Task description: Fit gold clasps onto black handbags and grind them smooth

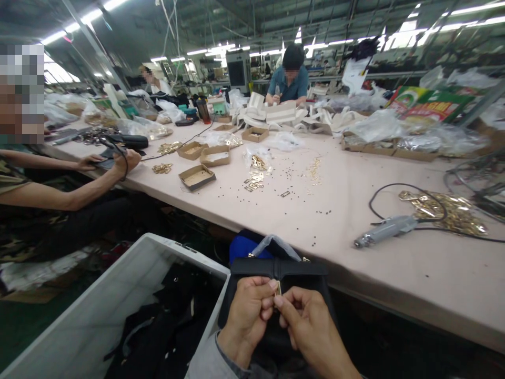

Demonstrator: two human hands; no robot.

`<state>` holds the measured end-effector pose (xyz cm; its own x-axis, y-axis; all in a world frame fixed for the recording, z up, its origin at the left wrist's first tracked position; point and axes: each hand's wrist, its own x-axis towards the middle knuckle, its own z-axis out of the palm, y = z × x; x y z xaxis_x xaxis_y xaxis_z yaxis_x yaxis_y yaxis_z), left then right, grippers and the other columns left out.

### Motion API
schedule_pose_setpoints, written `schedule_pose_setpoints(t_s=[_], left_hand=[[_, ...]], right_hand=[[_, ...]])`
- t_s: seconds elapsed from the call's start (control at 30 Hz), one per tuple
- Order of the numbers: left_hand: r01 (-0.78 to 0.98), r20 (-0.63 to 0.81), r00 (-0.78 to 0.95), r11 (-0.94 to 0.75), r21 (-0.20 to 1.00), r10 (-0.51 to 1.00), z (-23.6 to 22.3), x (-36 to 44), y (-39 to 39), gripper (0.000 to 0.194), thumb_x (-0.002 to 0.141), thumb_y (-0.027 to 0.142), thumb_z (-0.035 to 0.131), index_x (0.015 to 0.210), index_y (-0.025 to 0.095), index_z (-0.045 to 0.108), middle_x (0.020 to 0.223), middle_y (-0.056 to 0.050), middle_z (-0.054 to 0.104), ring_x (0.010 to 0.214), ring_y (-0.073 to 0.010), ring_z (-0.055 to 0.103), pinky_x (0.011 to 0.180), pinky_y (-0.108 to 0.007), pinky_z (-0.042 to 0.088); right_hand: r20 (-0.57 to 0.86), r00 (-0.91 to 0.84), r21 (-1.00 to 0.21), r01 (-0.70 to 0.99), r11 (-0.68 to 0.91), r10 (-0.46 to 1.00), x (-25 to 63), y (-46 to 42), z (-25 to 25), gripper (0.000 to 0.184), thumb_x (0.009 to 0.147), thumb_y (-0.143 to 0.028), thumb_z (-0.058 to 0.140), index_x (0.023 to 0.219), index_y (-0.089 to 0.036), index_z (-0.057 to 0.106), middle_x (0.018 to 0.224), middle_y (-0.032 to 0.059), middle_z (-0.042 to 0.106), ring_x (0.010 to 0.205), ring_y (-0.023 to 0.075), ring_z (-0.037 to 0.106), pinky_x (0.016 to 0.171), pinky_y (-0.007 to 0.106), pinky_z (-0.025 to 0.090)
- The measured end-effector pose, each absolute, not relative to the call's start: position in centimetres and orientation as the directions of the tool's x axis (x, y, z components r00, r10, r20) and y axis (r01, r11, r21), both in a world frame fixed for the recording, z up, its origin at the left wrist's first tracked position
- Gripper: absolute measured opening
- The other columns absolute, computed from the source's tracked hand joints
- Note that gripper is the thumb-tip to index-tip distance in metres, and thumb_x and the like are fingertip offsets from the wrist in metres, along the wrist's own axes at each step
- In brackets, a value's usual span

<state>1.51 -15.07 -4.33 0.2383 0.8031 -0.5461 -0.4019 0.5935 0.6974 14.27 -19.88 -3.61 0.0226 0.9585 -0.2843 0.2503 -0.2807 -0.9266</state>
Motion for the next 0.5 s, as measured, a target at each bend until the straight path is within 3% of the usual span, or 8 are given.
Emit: schedule_pose_setpoints(t_s=[0.17, 0.3, 0.37, 0.5], left_hand=[[-0.438, -0.617, 0.376, 0.719, 0.54, 0.692, -4.3, 0.8, -14.1, 0.015, 0.061, 0.013, 0.077, 0.063, 0.009, 0.063, 0.054, 0.003, 0.045, 0.042, -0.0008, 0.031, 0.038, -0.013, 0.018], [-0.431, -0.696, 0.434, 0.81, 0.398, 0.573, -4.6, 0.5, -13.5, 0.009, 0.062, 0.008, 0.068, 0.059, 0.009, 0.06, 0.053, 0.004, 0.042, 0.041, -0.0004, 0.029, 0.037, -0.012, 0.016], [-0.434, -0.69, 0.411, 0.794, 0.427, 0.596, -4.8, 0.7, -13.5, 0.011, 0.061, 0.007, 0.068, 0.057, 0.01, 0.059, 0.05, 0.005, 0.039, 0.039, -0.0001, 0.027, 0.037, -0.012, 0.017], [-0.43, -0.572, 0.318, 0.653, 0.624, 0.756, -5.0, 1.5, -14.2, 0.022, 0.061, 0.015, 0.077, 0.054, 0.012, 0.057, 0.046, 0.006, 0.037, 0.037, -0.0017, 0.03, 0.038, -0.015, 0.022]], right_hand=[[-0.229, 0.068, -0.936, 0.258, -0.239, 0.971, 14.1, -20.3, -4.2, 0.045, 0.093, -0.053, 0.057, 0.069, -0.016, 0.063, 0.06, 0.004, 0.061, 0.05, 0.0123, 0.05, 0.046, 0.022, 0.032], [-0.27, 0.026, -0.946, 0.179, -0.27, 0.963, 14.0, -20.5, -5.1, 0.046, 0.093, -0.057, 0.057, 0.074, -0.016, 0.063, 0.061, 0.0023, 0.059, 0.046, 0.0106, 0.045, 0.043, 0.021, 0.03], [-0.28, 0.017, -0.946, 0.165, -0.279, 0.96, 14.0, -20.5, -5.3, 0.048, 0.093, -0.059, 0.058, 0.075, -0.015, 0.064, 0.061, 0.0019, 0.059, 0.046, 0.01, 0.045, 0.043, 0.021, 0.03], [-0.309, 0.01, -0.944, 0.12, -0.308, 0.951, 14.2, -20.2, -5.0, 0.049, 0.092, -0.06, 0.059, 0.076, -0.014, 0.065, 0.061, 0.001, 0.058, 0.043, 0.0091, 0.046, 0.042, 0.02, 0.031]])
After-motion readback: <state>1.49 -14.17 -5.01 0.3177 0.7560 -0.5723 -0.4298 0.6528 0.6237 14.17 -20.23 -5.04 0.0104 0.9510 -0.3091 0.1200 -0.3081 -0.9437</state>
